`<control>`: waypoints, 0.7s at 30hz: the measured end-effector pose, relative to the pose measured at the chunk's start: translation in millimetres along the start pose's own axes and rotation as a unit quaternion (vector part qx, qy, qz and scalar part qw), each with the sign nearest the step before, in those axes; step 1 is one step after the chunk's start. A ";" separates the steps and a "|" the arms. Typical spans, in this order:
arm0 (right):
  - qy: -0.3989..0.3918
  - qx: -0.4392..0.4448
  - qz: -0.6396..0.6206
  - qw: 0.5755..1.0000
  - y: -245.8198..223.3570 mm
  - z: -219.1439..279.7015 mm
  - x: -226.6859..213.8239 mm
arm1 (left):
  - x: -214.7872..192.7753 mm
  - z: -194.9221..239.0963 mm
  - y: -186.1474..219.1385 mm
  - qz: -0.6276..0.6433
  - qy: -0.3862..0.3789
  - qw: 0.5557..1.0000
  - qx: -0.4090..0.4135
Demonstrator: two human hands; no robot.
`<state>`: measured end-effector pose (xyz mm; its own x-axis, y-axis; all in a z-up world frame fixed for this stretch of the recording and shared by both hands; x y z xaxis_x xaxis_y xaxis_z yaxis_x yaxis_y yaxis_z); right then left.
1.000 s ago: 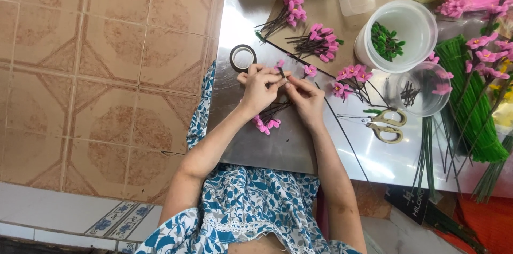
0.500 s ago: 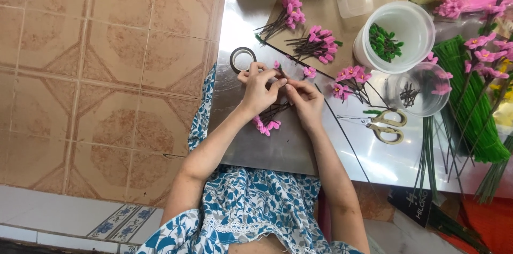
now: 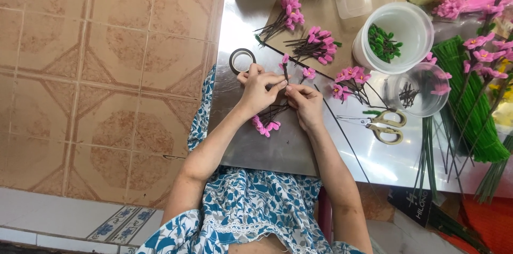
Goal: Attaching small artificial pink flowers to a brown branch structure using floral tape and scissors at a craft station.
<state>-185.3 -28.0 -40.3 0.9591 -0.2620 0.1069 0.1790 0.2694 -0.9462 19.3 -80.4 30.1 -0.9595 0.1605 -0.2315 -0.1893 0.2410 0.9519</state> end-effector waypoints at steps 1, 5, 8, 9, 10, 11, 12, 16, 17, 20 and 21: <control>0.000 0.000 0.001 1.000 1.3 -0.9 2.3 | -0.9 0.4 3.7 0.000 0.000 1.000 0.000; 0.031 0.007 0.016 0.999 4.9 -5.2 5.8 | 9.4 8.1 -12.2 -0.072 0.006 0.997 -0.018; 0.051 0.008 0.020 0.998 6.0 -9.0 3.5 | 12.5 25.0 18.9 -0.218 0.042 0.975 -0.003; 0.062 0.010 0.016 0.998 7.6 -7.8 0.9 | 11.0 34.0 42.4 -0.313 0.071 0.947 0.021; 0.068 0.009 0.014 0.998 13.6 -10.2 -2.6 | 13.6 24.4 69.3 -0.311 0.066 0.948 0.025; 0.062 -0.043 0.062 0.995 15.8 -9.6 -5.5 | 21.2 19.8 105.3 -0.300 0.047 0.944 0.130; 0.056 -0.094 0.111 0.988 18.5 -8.1 -7.6 | 28.1 17.9 140.9 -0.284 0.029 0.930 0.233; 0.050 -0.108 0.126 0.985 54.9 -16.1 -28.4 | 110.6 -31.4 90.2 -0.298 0.044 0.906 0.298; 0.043 -0.118 0.139 0.982 64.0 -17.6 -27.0 | 123.8 -40.3 77.1 -0.379 -0.002 0.896 0.230; 0.032 -0.139 0.166 0.976 93.1 -19.7 -20.2 | 155.0 -72.5 14.1 -0.471 -0.119 0.868 0.104; 0.027 -0.146 0.182 0.972 104.4 -18.2 -18.8 | 167.7 -81.5 -15.4 -0.481 -0.190 0.855 0.043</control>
<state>-188.6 -11.9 -146.6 0.9329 -0.2489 -0.2602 -0.2478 0.0805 -0.9655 -155.7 -135.2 -7.1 -0.2287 0.1438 -0.9628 -0.8205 0.5038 0.2701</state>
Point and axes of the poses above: each hand's wrist, its own z-axis away from the middle knuckle, its own x-axis out of the palm, y = z × x, the point moved 5 cm from there along -z, towards the middle knuckle, and after that the axes turned 15 degrees about z, right-handed, at the moved point
